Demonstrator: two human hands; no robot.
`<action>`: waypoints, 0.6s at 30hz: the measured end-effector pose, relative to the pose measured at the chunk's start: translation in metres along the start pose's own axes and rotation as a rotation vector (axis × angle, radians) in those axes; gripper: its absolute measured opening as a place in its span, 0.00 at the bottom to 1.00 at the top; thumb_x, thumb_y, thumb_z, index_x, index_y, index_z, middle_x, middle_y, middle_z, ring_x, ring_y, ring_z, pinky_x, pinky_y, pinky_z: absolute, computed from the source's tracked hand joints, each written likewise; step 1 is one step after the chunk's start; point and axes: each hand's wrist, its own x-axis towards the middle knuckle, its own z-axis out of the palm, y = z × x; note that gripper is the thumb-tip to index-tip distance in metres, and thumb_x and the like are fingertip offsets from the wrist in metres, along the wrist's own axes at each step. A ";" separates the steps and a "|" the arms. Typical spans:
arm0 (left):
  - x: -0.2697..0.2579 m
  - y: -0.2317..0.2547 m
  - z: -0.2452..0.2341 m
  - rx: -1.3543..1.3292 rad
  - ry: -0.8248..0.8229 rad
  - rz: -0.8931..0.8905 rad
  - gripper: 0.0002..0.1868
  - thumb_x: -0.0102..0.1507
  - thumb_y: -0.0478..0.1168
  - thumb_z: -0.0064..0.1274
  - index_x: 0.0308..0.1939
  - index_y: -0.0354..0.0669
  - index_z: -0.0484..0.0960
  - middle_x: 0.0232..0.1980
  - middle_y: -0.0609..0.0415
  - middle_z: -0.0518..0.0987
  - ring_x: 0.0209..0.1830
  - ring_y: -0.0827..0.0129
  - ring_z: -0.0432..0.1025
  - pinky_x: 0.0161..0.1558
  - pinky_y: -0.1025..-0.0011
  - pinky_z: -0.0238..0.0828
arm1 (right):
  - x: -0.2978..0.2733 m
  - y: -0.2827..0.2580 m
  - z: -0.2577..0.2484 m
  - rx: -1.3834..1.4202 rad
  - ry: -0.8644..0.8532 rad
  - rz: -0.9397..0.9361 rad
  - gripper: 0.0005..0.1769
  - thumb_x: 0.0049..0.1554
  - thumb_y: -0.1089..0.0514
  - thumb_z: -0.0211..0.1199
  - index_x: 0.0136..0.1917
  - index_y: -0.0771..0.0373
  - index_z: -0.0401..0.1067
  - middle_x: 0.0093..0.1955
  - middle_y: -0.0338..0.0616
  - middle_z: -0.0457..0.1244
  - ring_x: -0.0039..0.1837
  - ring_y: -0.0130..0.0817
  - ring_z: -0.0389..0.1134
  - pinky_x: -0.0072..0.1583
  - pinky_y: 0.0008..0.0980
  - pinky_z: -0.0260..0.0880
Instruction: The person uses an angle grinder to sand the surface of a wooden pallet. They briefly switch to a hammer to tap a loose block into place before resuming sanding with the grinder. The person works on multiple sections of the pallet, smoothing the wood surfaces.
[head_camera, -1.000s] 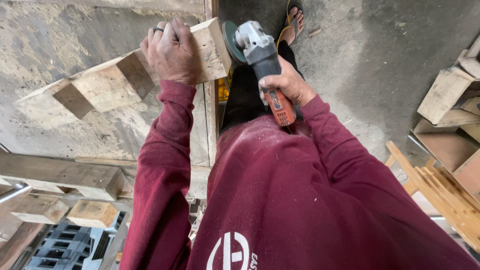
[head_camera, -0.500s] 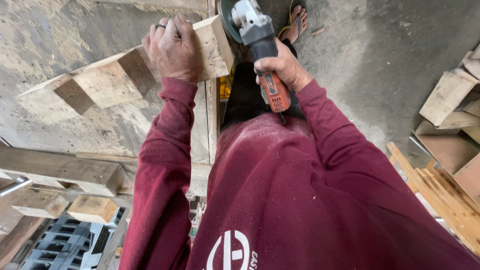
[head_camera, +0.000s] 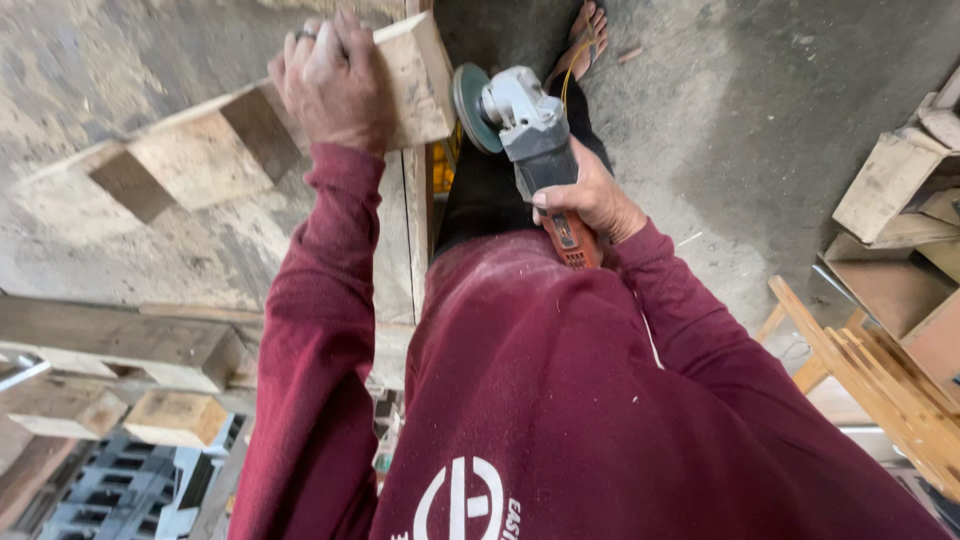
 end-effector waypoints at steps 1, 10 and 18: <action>0.001 -0.002 0.002 -0.008 -0.004 0.001 0.24 0.75 0.52 0.36 0.27 0.51 0.73 0.31 0.57 0.72 0.36 0.65 0.68 0.51 0.59 0.62 | 0.000 0.001 0.000 0.004 -0.014 0.000 0.44 0.44 0.54 0.70 0.71 0.67 0.59 0.46 0.45 0.63 0.42 0.33 0.68 0.46 0.34 0.76; 0.002 0.007 -0.001 -0.020 0.048 0.025 0.23 0.77 0.52 0.36 0.28 0.51 0.72 0.34 0.58 0.74 0.39 0.66 0.69 0.51 0.59 0.62 | 0.009 0.003 0.001 -0.120 0.010 -0.039 0.45 0.45 0.56 0.69 0.73 0.66 0.57 0.47 0.43 0.63 0.40 0.32 0.69 0.44 0.34 0.75; 0.007 0.002 0.006 0.000 0.077 0.042 0.25 0.76 0.51 0.35 0.27 0.50 0.74 0.31 0.58 0.74 0.35 0.66 0.68 0.49 0.61 0.61 | 0.011 -0.009 0.003 -0.139 0.002 -0.063 0.45 0.47 0.56 0.69 0.74 0.66 0.56 0.47 0.45 0.64 0.42 0.33 0.69 0.46 0.34 0.75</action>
